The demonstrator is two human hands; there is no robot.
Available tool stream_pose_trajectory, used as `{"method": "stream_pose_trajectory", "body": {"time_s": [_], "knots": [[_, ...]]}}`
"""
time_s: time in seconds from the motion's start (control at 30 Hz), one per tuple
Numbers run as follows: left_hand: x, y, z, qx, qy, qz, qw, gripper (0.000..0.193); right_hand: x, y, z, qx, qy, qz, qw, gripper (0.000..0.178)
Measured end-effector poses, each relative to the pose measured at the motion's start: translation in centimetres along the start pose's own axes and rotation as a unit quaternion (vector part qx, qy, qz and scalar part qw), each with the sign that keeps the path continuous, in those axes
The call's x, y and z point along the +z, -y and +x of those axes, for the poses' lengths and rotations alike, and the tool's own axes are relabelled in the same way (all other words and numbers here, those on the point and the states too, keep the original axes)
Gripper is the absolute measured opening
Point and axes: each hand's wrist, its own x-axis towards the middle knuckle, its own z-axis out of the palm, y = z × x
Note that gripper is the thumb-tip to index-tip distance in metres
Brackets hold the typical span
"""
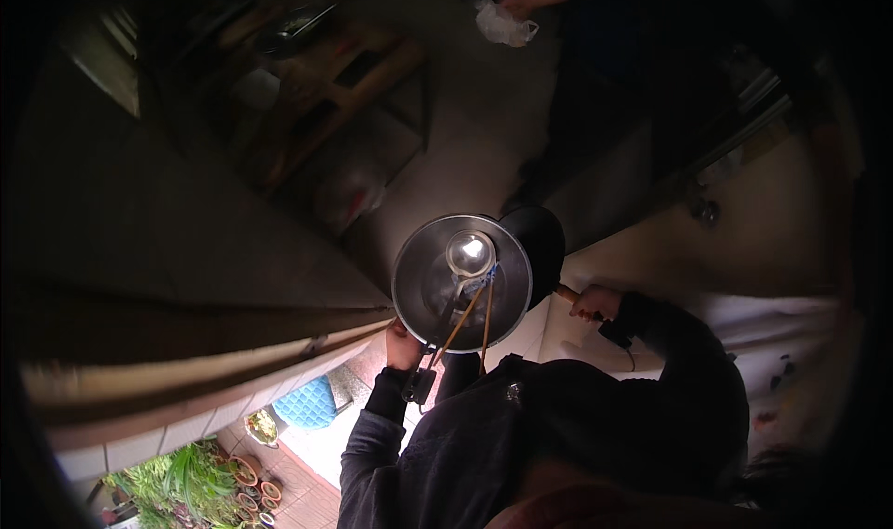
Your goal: The person washes a wok, a metal bowl, and a pot with a sponge and running water at an outdoor sink. They rinse each item thoroughly and place them aside before carrying the cleaned items into the house.
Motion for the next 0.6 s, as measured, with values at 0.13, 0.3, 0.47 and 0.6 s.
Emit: {"method": "stream_pose_trajectory", "body": {"time_s": [0.13,0.3,0.47,0.6], "knots": [[1.7,0.6,10.1,0.075,0.045,0.037,0.995,0.029,-3.1,5.1,-0.3,0.004,-0.015,0.001,1.0,0.017],[1.9,2.1,22.3,-0.215,0.185,-0.491,0.824,0.039,-8.0,9.9,3.5,0.007,-0.031,0.008,0.999,0.022],[7.7,-4.5,29.5,-0.129,0.065,-0.338,0.93,0.028,-15.3,14.6,9.5,-0.062,-0.02,0.025,0.998,0.025],[11.3,-12.2,38.0,-0.075,0.045,-0.105,0.991,0.032,-21.1,22.4,12.5,-0.086,-0.057,-0.006,0.995,0.032]]}}
